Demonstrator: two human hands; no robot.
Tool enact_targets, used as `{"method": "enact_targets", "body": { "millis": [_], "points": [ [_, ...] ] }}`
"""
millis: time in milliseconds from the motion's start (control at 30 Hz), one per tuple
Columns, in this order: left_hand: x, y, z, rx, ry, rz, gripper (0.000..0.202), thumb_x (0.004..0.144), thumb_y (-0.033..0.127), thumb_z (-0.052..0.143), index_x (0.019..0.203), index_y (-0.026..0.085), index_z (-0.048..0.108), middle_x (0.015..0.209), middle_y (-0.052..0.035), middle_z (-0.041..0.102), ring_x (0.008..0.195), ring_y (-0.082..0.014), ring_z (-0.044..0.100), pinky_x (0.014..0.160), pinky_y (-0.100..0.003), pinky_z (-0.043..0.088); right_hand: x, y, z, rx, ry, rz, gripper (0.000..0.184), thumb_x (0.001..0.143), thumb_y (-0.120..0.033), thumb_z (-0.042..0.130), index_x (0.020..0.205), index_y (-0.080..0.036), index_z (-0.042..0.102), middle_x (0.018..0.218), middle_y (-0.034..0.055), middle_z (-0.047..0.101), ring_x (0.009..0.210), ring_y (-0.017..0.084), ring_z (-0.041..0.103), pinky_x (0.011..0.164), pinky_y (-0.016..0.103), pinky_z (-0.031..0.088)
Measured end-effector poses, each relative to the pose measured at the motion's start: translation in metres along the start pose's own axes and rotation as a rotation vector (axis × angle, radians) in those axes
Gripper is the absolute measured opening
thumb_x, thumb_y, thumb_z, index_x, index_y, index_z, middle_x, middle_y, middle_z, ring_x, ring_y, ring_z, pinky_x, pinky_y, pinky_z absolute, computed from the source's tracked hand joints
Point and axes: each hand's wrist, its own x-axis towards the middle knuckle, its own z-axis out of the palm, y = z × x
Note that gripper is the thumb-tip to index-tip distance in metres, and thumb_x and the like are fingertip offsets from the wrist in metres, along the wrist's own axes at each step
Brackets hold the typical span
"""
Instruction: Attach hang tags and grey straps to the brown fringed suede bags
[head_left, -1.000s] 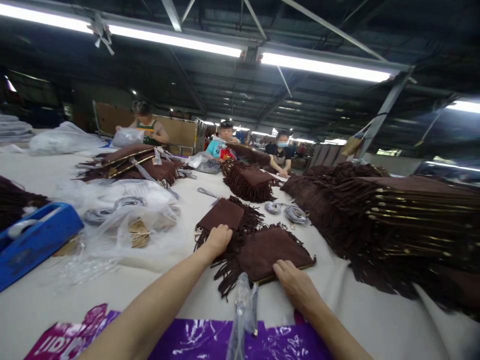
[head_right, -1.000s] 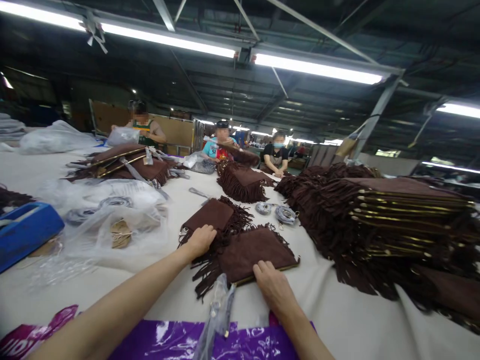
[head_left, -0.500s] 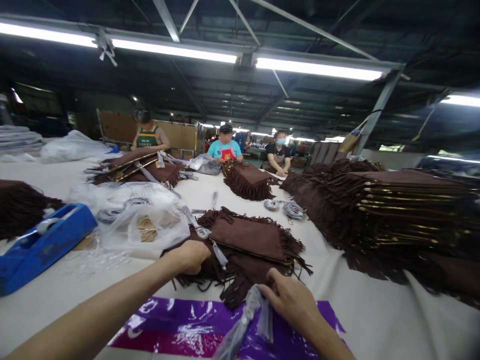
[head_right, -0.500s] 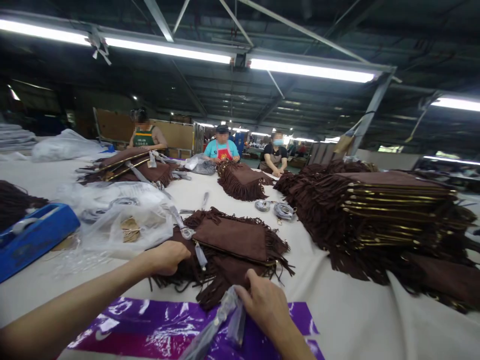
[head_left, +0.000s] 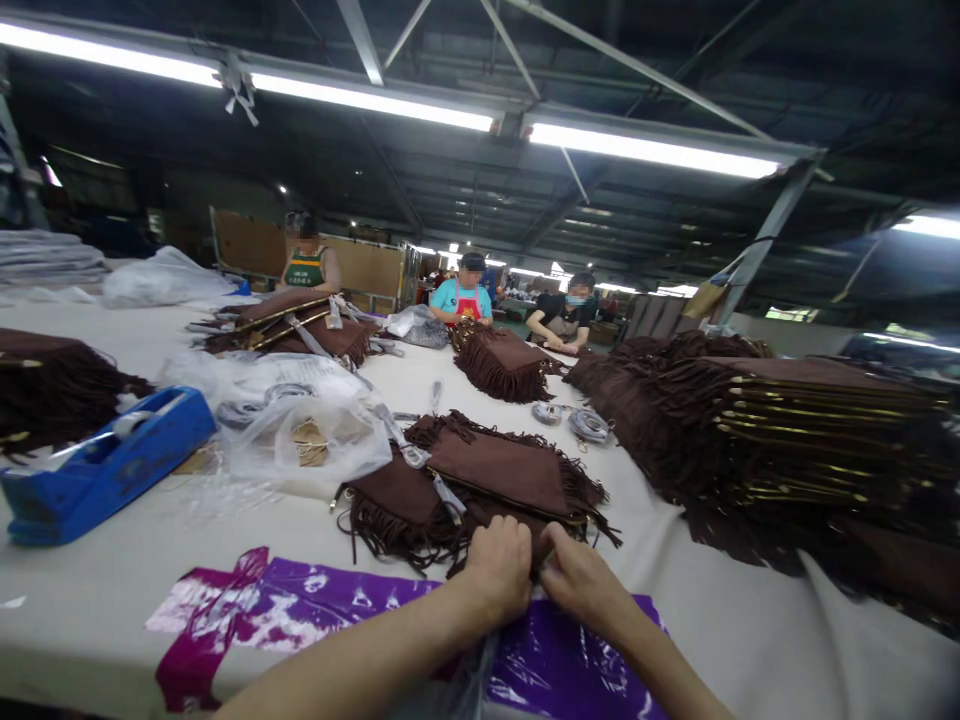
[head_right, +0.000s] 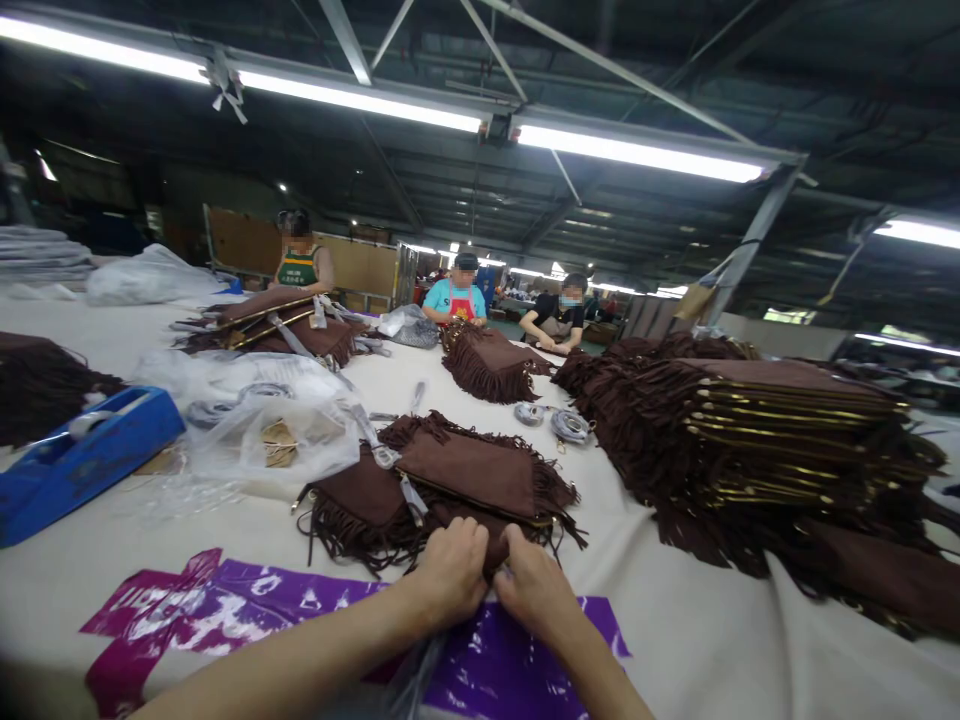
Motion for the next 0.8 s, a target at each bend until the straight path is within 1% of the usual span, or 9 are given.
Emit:
{"method": "enact_targets", "body": {
  "millis": [67, 167, 233, 333, 433, 533, 600, 700, 800],
  "points": [
    [0.006, 0.004, -0.001, 0.019, -0.027, 0.011, 0.035, 0.078, 0.020, 0.056, 0.111, 0.009, 0.058, 0.111, -0.0194, 0.058, 0.106, -0.0331, 0.054, 0.082, -0.044, 0.051, 0.000, -0.001, 0.009, -0.094, 0.058, -0.035, 0.018, 0.077, -0.007, 0.044, 0.088, -0.019, 0.051, 0.080, 0.0059, 0.066, 0.077, 0.021, 0.062, 0.066, 0.027, 0.038],
    [0.010, 0.002, -0.012, 0.039, -0.042, 0.052, 0.028, 0.077, 0.013, 0.054, 0.104, 0.011, 0.062, 0.105, -0.0168, 0.063, 0.100, -0.0306, 0.059, 0.080, -0.040, 0.052, 0.004, 0.017, 0.006, -0.116, 0.087, -0.025, 0.014, 0.082, -0.010, 0.043, 0.084, -0.021, 0.050, 0.083, 0.0050, 0.067, 0.081, 0.021, 0.063, 0.069, 0.027, 0.039],
    [0.009, -0.009, -0.028, 0.045, 0.009, 0.065, 0.026, 0.075, 0.012, 0.053, 0.099, 0.012, 0.063, 0.101, -0.0146, 0.065, 0.094, -0.0292, 0.062, 0.078, -0.039, 0.052, 0.007, 0.044, -0.010, -0.128, 0.133, 0.050, 0.013, 0.084, -0.012, 0.042, 0.081, -0.022, 0.050, 0.079, 0.0043, 0.066, 0.078, 0.021, 0.063, 0.067, 0.028, 0.038],
    [0.005, -0.039, -0.060, 0.017, 0.140, 0.051, 0.019, 0.074, 0.012, 0.050, 0.087, 0.015, 0.063, 0.092, -0.0108, 0.067, 0.086, -0.0258, 0.063, 0.074, -0.035, 0.049, 0.005, 0.093, -0.044, -0.148, 0.235, 0.258, 0.016, 0.083, -0.010, 0.040, 0.076, -0.022, 0.048, 0.072, 0.0069, 0.063, 0.071, 0.025, 0.063, 0.060, 0.031, 0.037],
    [0.006, -0.071, -0.087, -0.172, 0.196, 0.017, 0.009, 0.068, 0.010, 0.049, 0.068, 0.017, 0.056, 0.069, -0.0029, 0.060, 0.073, -0.0186, 0.059, 0.065, -0.026, 0.044, 0.002, 0.123, -0.071, -0.077, 0.350, 0.452, 0.013, 0.083, -0.013, 0.041, 0.076, -0.022, 0.049, 0.063, 0.0053, 0.059, 0.060, 0.024, 0.062, 0.053, 0.030, 0.037],
    [0.013, -0.086, -0.095, -0.533, 0.135, -0.019, 0.007, 0.061, 0.011, 0.049, 0.059, 0.017, 0.047, 0.055, 0.0035, 0.046, 0.059, -0.0131, 0.050, 0.053, -0.021, 0.035, 0.009, 0.123, -0.086, 0.482, 0.489, 0.586, 0.006, 0.075, -0.017, 0.053, 0.078, -0.022, 0.053, 0.060, 0.0007, 0.058, 0.052, 0.020, 0.061, 0.048, 0.028, 0.043],
    [0.018, -0.086, -0.097, -0.847, 0.105, -0.052, 0.008, 0.058, 0.014, 0.051, 0.061, 0.017, 0.045, 0.053, 0.0056, 0.044, 0.054, -0.0115, 0.048, 0.050, -0.020, 0.034, 0.020, 0.112, -0.094, 0.817, 0.545, 0.581, 0.011, 0.070, -0.017, 0.058, 0.079, -0.022, 0.055, 0.060, -0.0010, 0.058, 0.050, 0.018, 0.061, 0.046, 0.028, 0.048],
    [0.014, -0.073, -0.102, -1.238, 0.096, -0.034, 0.013, 0.056, 0.015, 0.056, 0.063, 0.017, 0.046, 0.054, 0.0063, 0.048, 0.054, -0.0104, 0.048, 0.054, -0.020, 0.037, 0.040, 0.094, -0.119, 1.021, 0.635, 0.468, 0.019, 0.067, -0.019, 0.060, 0.084, -0.022, 0.053, 0.059, -0.0034, 0.058, 0.048, 0.016, 0.061, 0.046, 0.028, 0.052],
    [-0.008, -0.051, -0.104, -1.425, 0.104, 0.038, 0.016, 0.054, 0.017, 0.063, 0.065, 0.015, 0.051, 0.056, 0.0059, 0.051, 0.054, -0.0087, 0.046, 0.055, -0.020, 0.035, 0.066, 0.071, -0.165, 1.217, 0.795, 0.321, 0.022, 0.067, -0.019, 0.062, 0.085, -0.023, 0.050, 0.058, -0.0064, 0.056, 0.042, 0.012, 0.056, 0.042, 0.025, 0.051]
  ]
}}
